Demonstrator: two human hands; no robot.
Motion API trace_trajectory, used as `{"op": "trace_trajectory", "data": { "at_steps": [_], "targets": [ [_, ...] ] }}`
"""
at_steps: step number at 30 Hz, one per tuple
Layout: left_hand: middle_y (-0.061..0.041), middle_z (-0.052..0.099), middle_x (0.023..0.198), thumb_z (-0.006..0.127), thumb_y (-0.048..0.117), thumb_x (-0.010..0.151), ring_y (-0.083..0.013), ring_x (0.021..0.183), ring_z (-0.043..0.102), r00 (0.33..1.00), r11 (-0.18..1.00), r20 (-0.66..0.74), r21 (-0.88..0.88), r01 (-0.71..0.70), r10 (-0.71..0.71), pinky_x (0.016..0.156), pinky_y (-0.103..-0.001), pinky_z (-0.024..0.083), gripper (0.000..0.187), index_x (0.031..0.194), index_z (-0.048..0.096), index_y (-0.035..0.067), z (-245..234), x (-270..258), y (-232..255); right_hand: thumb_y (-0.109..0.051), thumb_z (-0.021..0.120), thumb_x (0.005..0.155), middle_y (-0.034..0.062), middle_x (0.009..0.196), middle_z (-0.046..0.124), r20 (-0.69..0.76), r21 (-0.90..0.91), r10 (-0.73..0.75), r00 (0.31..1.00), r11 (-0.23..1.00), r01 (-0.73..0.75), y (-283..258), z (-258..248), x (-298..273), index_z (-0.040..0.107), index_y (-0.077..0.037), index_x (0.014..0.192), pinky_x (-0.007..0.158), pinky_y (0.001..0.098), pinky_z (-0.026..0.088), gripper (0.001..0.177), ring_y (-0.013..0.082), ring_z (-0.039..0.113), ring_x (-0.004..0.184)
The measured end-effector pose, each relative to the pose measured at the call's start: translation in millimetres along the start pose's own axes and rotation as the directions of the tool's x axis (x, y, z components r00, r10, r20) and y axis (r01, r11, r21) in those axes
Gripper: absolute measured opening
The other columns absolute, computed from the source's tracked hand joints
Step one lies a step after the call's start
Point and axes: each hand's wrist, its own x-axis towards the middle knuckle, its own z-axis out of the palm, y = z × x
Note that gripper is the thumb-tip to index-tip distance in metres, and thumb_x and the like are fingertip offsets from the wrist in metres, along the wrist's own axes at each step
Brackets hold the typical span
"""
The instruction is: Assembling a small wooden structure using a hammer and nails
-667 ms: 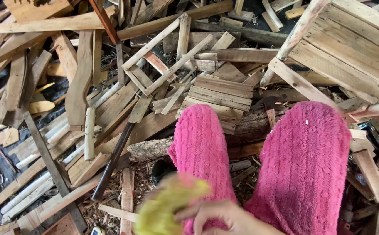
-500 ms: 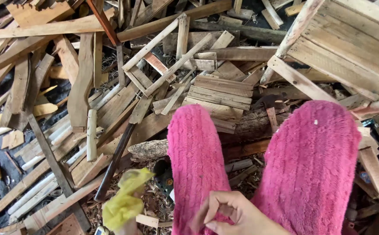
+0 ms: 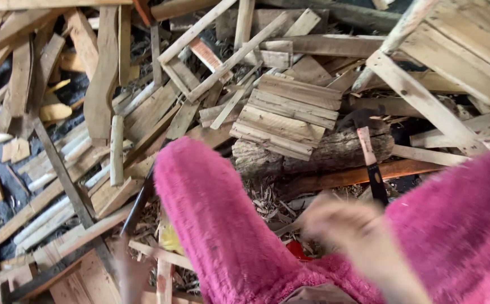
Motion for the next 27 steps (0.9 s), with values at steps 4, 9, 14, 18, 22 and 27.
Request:
{"op": "trace_trajectory", "data": {
  "at_steps": [4,9,14,18,22,27],
  "targets": [
    [-0.022,0.062,0.138,0.072,-0.010,0.087,-0.0343,0.128,0.057,0.843,0.850,-0.392,-0.225,-0.476,0.368,0.112,-0.049,0.046,0.052,0.137,0.057,-0.006,-135.0,-23.4,157.6,-0.001,0.060,0.099,0.0153,0.099,0.075,-0.019,0.275,-0.348,0.937,0.900,0.339,-31.3,-33.9,25.1,0.077,-0.002,0.106,0.081,0.0350,0.060,0.018,0.0236,0.070,0.090],
    [-0.006,0.069,0.131,0.062,-0.001,0.086,-0.0215,0.118,0.067,0.844,0.632,-0.045,-0.641,-0.434,0.534,0.108,-0.035,0.054,0.037,0.118,0.067,0.017,-131.1,-36.1,296.1,0.003,0.069,0.089,0.0102,0.088,0.073,-0.355,-0.233,-0.186,0.916,0.967,0.106,8.0,-55.5,53.2,0.070,-0.006,0.105,0.068,0.0270,0.055,0.018,0.0180,0.069,0.078],
    [-0.008,0.060,0.138,0.059,-0.014,0.077,-0.0240,0.099,0.065,0.371,0.384,0.419,0.058,-0.922,0.828,0.087,-0.038,0.059,0.075,0.145,0.050,0.017,-5.0,-64.2,358.2,0.004,0.071,0.087,0.0149,0.083,0.077,-0.480,-0.584,0.099,0.872,0.706,-0.401,71.1,-70.2,61.4,0.060,-0.002,0.104,0.067,0.0304,0.069,0.022,0.0241,0.080,0.074],
    [-0.010,0.076,0.095,0.073,0.010,0.077,-0.0228,0.092,0.069,0.344,0.379,0.192,-0.195,-0.904,0.919,0.085,-0.039,0.052,0.029,0.105,0.071,0.003,28.4,-71.8,353.6,0.005,0.077,0.079,0.0131,0.073,0.079,-0.351,-0.557,0.036,0.936,0.795,-0.239,74.9,-67.6,64.1,0.058,-0.002,0.107,0.042,0.0236,0.049,0.035,0.0171,0.071,0.053],
    [-0.011,0.079,0.091,0.065,0.004,0.075,-0.0210,0.082,0.071,0.469,0.525,0.236,-0.341,-0.780,0.851,0.079,-0.035,0.056,0.035,0.109,0.075,0.004,29.8,-71.7,347.4,0.000,0.076,0.082,0.0156,0.085,0.079,-0.349,-0.535,0.177,0.920,0.769,-0.351,75.4,-67.1,78.2,0.059,-0.001,0.118,0.053,0.0235,0.063,0.040,0.0217,0.079,0.069],
    [-0.009,0.077,0.089,0.068,-0.001,0.077,-0.0200,0.079,0.070,0.438,0.507,0.285,-0.245,-0.827,0.853,0.077,-0.035,0.057,0.022,0.098,0.075,0.003,67.0,-67.7,335.0,-0.003,0.071,0.087,0.0108,0.087,0.080,-0.261,-0.628,0.241,0.935,0.693,-0.355,94.2,-72.6,79.2,0.055,-0.010,0.134,0.058,0.0225,0.063,0.050,0.0178,0.079,0.071]
  ]
}}
